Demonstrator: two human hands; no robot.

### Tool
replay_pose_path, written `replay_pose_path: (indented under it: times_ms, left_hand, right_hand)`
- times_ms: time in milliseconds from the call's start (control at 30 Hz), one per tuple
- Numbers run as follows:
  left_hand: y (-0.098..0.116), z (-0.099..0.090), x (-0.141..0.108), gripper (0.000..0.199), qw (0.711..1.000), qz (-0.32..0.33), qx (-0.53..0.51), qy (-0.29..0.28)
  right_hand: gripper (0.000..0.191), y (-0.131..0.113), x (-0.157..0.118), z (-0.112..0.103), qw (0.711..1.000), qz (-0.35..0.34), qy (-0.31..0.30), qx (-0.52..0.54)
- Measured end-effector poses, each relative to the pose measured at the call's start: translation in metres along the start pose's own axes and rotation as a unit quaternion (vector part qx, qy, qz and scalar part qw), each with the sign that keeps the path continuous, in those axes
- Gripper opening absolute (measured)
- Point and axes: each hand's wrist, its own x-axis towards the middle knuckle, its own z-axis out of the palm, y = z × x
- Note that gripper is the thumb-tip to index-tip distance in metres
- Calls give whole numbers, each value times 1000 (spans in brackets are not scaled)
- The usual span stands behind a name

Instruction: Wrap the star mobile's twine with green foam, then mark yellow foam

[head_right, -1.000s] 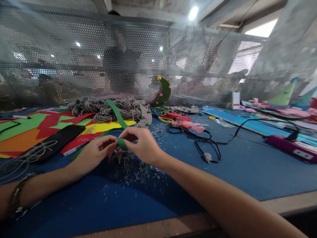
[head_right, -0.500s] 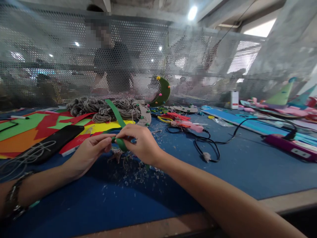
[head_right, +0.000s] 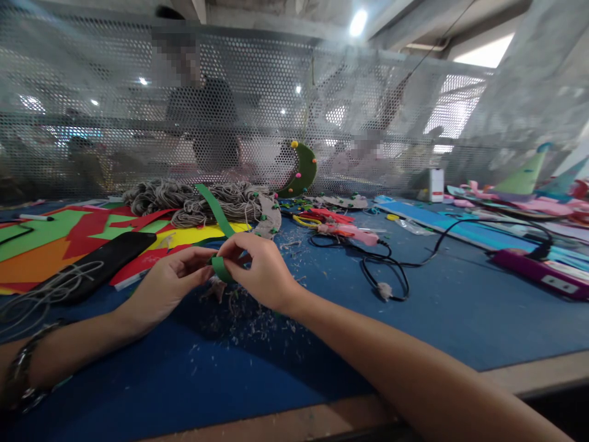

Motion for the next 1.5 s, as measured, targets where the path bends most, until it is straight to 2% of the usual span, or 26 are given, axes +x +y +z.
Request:
replay_pose_path:
  times_ms: [133,333,567,733,867,1100,1300,1400,1500]
  left_hand:
    - [0,1,0,29,999,25,33,13]
    - [-1,1,-2,28,996,45,74,33]
    - [-1,-1,-1,30,996,37,70,32]
    - [-3,-4,3,27,993,7,108,56]
    - [1,-4,1,23,989,6,135,51]
    - [8,0,-6,22,979,61,195,16]
    - [7,-1,-5,23,975,67,210,1]
    - [8,0,-5,25,971,72,230,-6]
    - [8,1,-5,24,970,75,230,3]
  right_hand:
    - [4,-1,-2,3,1000,18,6,-8]
    - [6,-2,-1,3,995,79,8,53]
    - [10,-5,2,0,990,124,-13,66]
    - [10,-8,3,-1,971,183,-40,149]
    - [10,-3,4,-3,971,164,-59,163]
    - [8,1,3,-5,988,108,-48,100]
    - [9,1,3,-5,997,55,-43,26]
    - [7,2,3,-6,998,45,-46,-10]
    - [6,3,3,-7,998,48,-47,6]
